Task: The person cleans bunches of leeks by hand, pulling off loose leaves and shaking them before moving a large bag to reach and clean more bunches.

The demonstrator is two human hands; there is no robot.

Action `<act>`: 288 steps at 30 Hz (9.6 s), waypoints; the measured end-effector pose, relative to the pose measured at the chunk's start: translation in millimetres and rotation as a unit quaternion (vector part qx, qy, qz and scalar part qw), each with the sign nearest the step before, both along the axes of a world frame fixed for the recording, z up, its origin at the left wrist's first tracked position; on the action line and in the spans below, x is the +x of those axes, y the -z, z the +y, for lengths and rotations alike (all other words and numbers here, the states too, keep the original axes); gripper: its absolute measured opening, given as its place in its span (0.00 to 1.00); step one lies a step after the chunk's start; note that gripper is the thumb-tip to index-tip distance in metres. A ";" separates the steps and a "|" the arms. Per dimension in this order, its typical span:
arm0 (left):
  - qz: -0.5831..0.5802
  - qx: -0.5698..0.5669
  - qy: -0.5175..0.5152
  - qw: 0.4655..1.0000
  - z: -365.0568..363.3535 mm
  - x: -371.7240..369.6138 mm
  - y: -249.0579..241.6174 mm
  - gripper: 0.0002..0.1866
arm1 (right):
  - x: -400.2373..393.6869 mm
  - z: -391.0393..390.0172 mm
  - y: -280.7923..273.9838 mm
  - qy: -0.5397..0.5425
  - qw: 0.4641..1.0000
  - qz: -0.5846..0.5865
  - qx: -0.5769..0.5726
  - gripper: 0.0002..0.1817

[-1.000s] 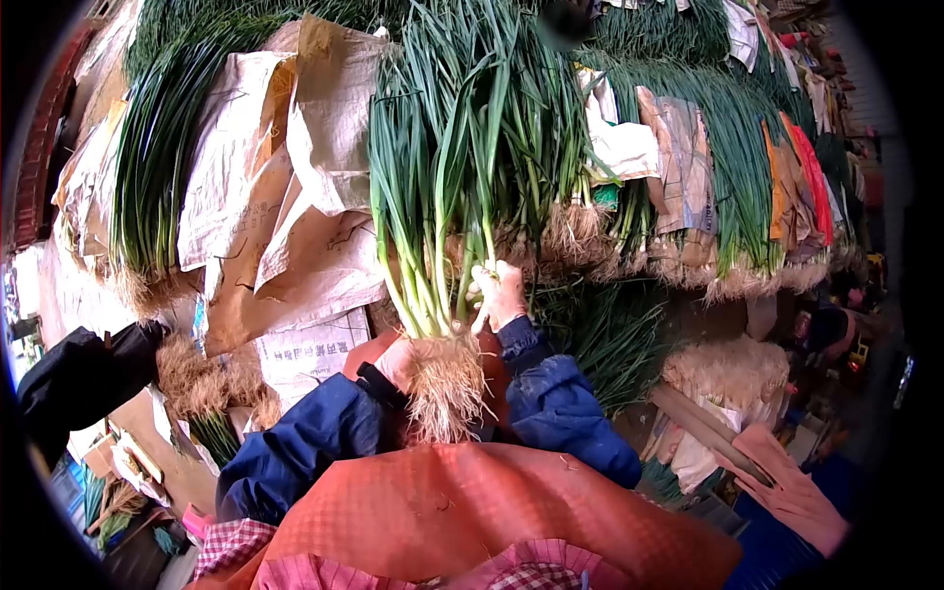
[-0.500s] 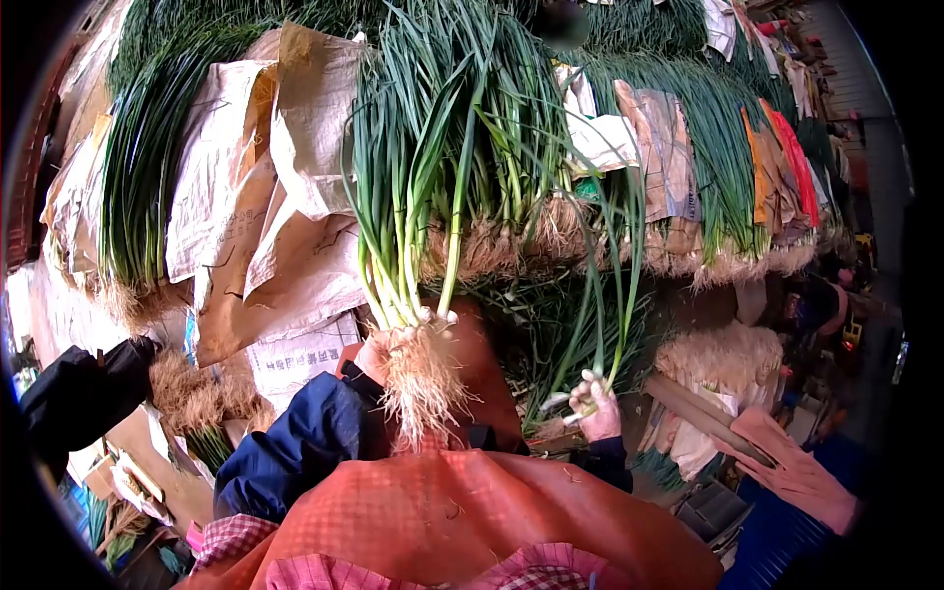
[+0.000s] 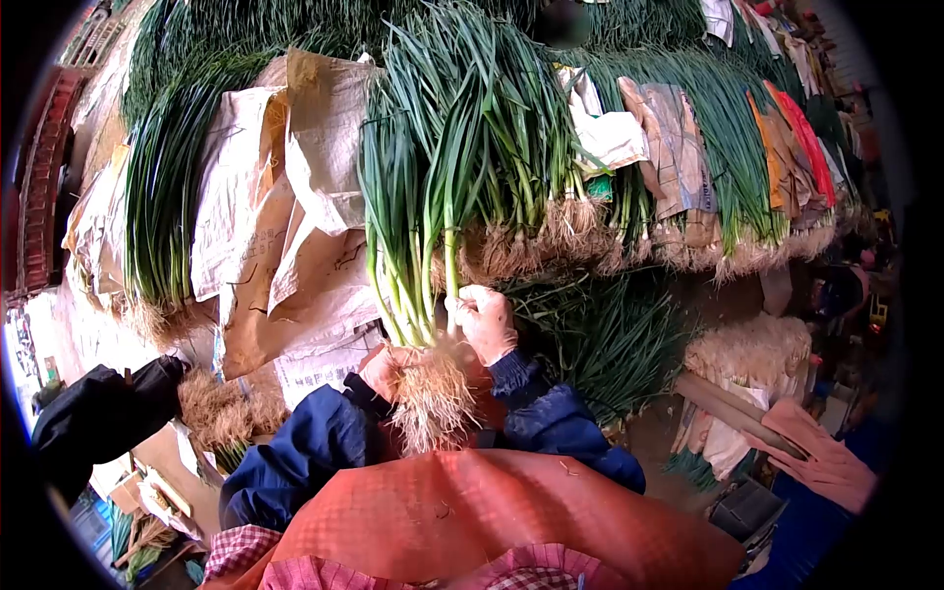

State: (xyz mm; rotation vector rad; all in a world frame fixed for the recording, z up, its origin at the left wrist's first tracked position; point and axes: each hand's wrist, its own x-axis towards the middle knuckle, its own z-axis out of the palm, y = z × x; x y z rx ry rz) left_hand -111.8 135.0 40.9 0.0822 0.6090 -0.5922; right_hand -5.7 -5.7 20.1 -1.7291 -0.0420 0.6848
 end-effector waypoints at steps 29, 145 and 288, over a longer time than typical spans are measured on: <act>-0.015 0.279 0.092 0.956 -30.7 18.0 -3.4 0.11 | -14.9 -0.9 28.0 -0.182 0.964 0.036 0.189 0.24; 0.076 0.088 -0.085 0.990 -64.2 48.8 21.4 0.16 | 69.5 -38.3 -40.9 0.197 0.952 0.156 0.174 0.06; 0.048 0.013 -0.157 0.986 11.3 -9.7 13.2 0.23 | 167.4 -24.3 157.0 0.012 0.938 0.036 -0.344 0.14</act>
